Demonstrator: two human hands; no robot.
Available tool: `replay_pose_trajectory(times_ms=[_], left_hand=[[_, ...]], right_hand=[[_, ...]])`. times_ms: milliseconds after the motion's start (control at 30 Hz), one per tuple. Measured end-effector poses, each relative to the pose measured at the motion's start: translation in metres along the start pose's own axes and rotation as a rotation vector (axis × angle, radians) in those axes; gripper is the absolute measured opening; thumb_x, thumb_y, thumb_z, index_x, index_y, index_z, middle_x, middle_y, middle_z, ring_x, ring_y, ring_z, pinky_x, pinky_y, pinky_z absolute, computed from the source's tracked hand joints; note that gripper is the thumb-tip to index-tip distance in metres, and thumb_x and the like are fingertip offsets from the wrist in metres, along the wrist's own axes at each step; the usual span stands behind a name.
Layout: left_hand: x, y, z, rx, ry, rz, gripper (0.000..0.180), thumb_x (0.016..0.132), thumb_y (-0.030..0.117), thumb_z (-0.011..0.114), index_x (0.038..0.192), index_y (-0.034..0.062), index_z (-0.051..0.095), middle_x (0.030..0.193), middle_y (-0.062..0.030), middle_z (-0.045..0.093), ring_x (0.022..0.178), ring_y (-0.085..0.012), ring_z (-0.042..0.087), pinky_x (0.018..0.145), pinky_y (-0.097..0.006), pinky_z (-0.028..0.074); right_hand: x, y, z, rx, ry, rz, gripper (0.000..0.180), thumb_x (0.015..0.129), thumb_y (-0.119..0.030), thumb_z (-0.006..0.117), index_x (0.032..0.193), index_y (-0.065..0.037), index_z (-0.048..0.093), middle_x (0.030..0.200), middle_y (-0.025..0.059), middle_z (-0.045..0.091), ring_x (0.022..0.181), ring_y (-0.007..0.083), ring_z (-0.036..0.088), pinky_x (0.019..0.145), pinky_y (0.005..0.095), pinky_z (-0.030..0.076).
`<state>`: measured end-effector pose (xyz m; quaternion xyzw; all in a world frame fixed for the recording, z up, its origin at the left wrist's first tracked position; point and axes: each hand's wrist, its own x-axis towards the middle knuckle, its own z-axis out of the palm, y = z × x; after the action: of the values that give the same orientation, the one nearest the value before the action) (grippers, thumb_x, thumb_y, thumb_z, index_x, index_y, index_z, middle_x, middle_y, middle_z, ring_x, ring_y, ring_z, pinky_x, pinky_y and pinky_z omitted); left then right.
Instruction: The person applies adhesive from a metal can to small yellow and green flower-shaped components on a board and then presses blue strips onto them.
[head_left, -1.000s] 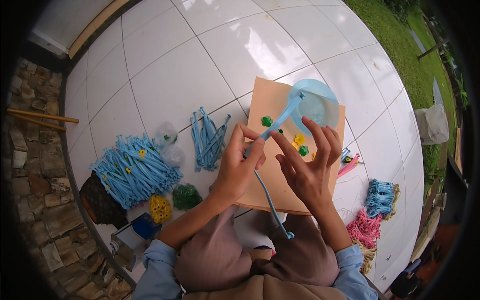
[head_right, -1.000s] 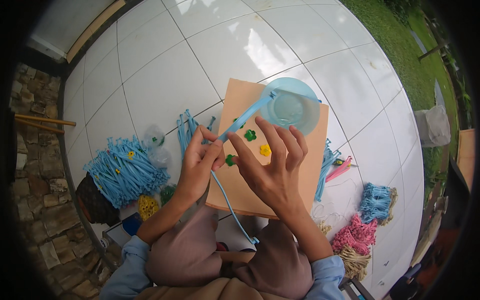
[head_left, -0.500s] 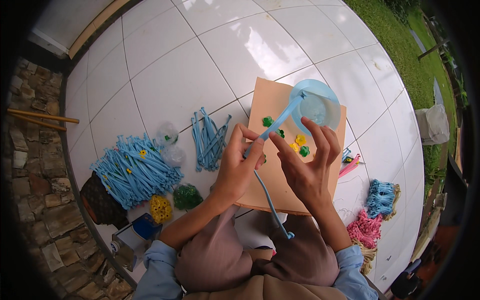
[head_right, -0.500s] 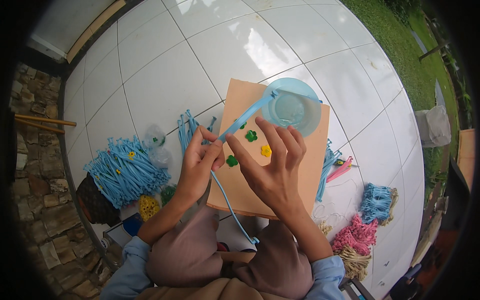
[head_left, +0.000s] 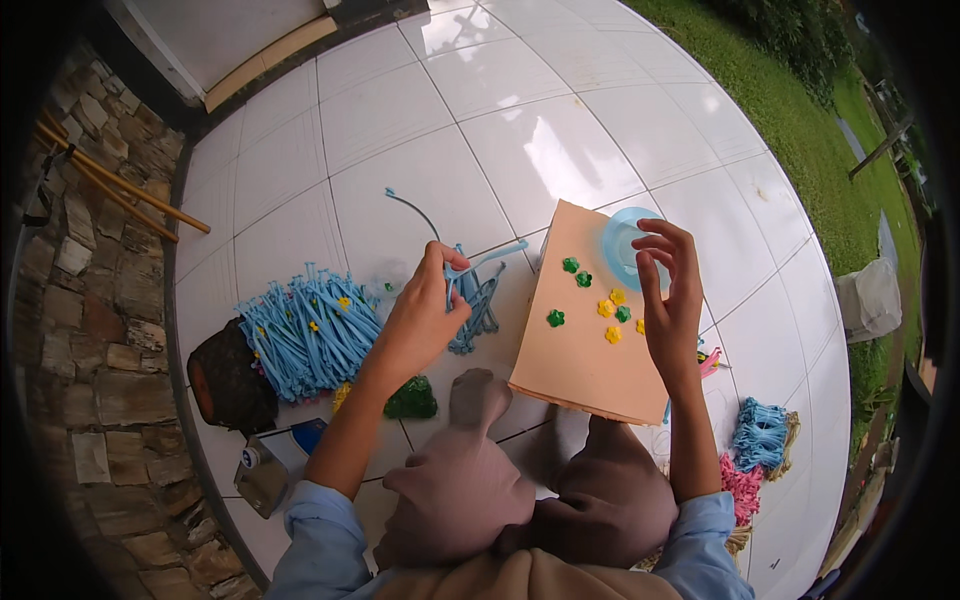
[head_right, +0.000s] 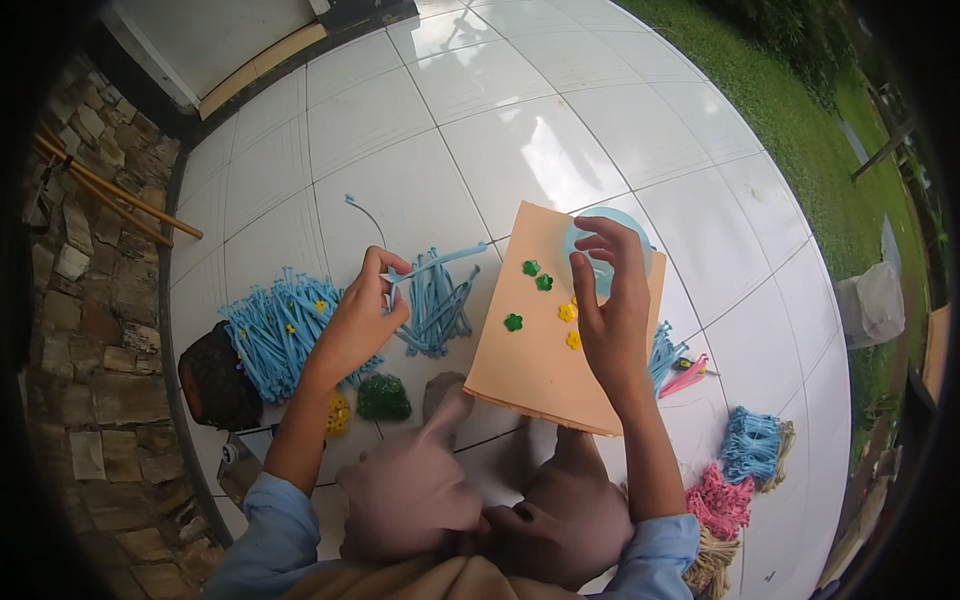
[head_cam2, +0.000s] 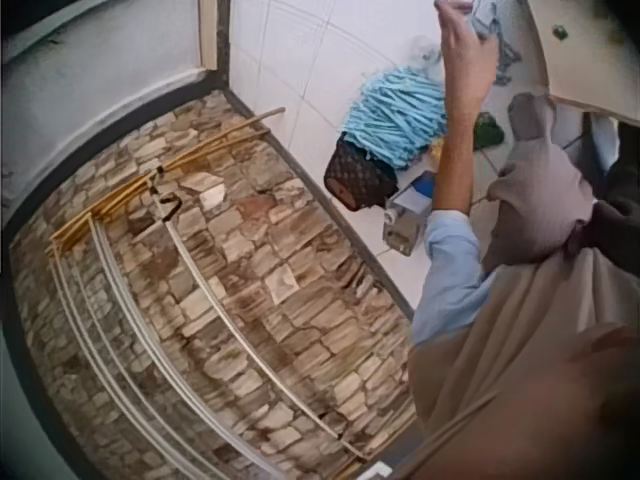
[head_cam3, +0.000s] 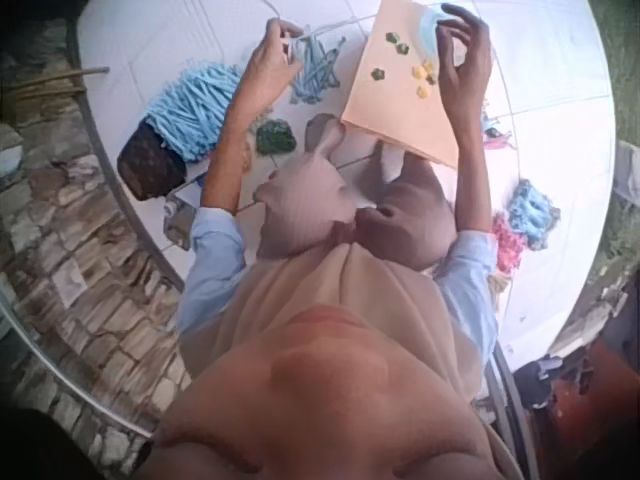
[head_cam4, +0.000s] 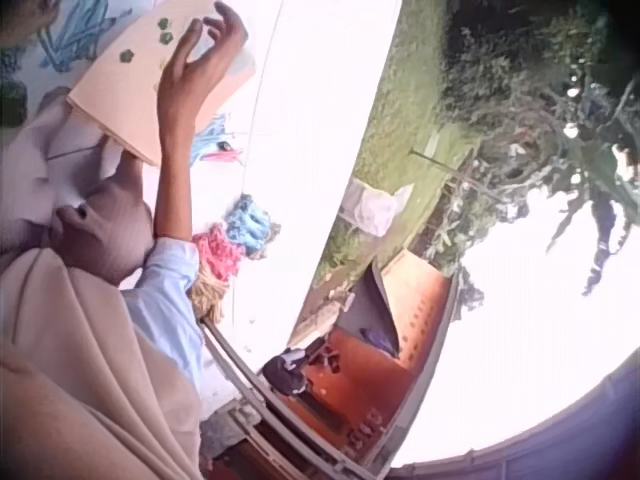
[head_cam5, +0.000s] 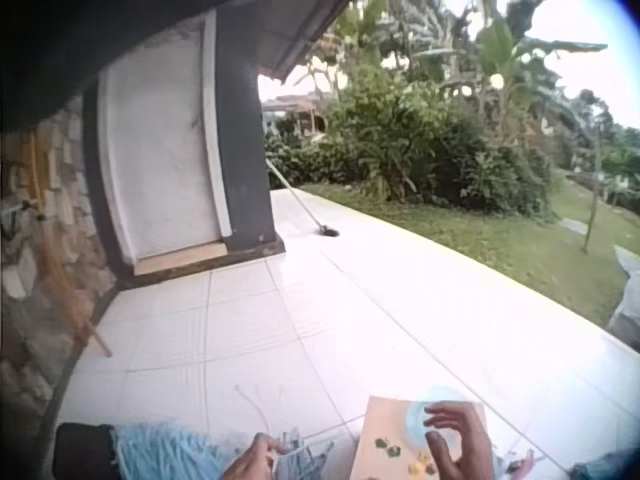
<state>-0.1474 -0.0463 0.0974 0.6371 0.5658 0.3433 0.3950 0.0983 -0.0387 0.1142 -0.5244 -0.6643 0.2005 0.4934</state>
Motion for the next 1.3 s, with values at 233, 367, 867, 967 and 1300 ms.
replay_pose_trajectory(times_ms=[233, 367, 867, 967, 1300], left_hand=[[-0.01, -0.013, -0.088, 0.808, 0.006, 0.04, 0.025, 0.077, 0.0, 0.055, 0.102, 0.0053, 0.051, 0.079, -0.0138, 0.064, 0.077, -0.0288, 0.062, 0.07, -0.036, 0.049], [0.019, -0.054, -0.092, 0.497, -0.083, -0.073, 0.016, 0.072, 0.012, 0.064, 0.088, 0.007, 0.06, 0.07, -0.0088, 0.066, 0.068, -0.0219, 0.065, 0.065, -0.031, 0.05], [0.056, -0.219, 0.021, -0.054, 0.571, -0.01, 0.013, 0.075, 0.004, 0.063, 0.086, 0.005, 0.055, 0.077, -0.0065, 0.058, 0.067, -0.0218, 0.057, 0.061, -0.032, 0.046], [0.031, -0.272, 0.048, 0.063, 0.552, -0.141, 0.016, 0.073, 0.003, 0.065, 0.085, 0.0046, 0.055, 0.091, -0.0091, 0.053, 0.075, -0.0238, 0.055, 0.067, -0.034, 0.045], [0.022, -0.277, 0.079, 0.159, 0.305, -0.014, 0.023, 0.076, 0.0, 0.058, 0.099, 0.0051, 0.057, 0.098, -0.0125, 0.054, 0.09, -0.0289, 0.054, 0.078, -0.038, 0.044]], right_hand=[[0.028, -0.063, 0.078, 0.044, -0.815, 0.053, 0.02, 0.087, -0.014, 0.053, 0.103, -0.002, 0.052, 0.087, 0.0136, 0.062, 0.078, 0.0255, 0.062, 0.072, 0.0362, 0.048], [0.003, 0.003, 0.18, -0.223, -0.834, 0.051, 0.026, 0.083, -0.012, 0.049, 0.104, 0.003, 0.042, 0.08, 0.0274, 0.06, 0.078, 0.0379, 0.062, 0.07, 0.0438, 0.048], [-0.099, 0.114, 0.293, 0.488, 0.011, 0.771, 0.014, 0.086, 0.001, 0.046, 0.1, 0.001, 0.045, 0.093, 0.0133, 0.054, 0.075, 0.0163, 0.057, 0.066, 0.0278, 0.052], [-0.117, 0.123, 0.308, 0.496, 0.01, 0.819, 0.013, 0.085, 0.001, 0.048, 0.098, 0.001, 0.047, 0.09, 0.0117, 0.057, 0.078, 0.0156, 0.058, 0.071, 0.0281, 0.051], [-0.123, 0.155, 0.308, 0.2, 0.029, 0.619, 0.026, 0.08, 0.006, 0.049, 0.104, 0.0, 0.046, 0.102, 0.0155, 0.054, 0.094, 0.0252, 0.054, 0.083, 0.0345, 0.042]])
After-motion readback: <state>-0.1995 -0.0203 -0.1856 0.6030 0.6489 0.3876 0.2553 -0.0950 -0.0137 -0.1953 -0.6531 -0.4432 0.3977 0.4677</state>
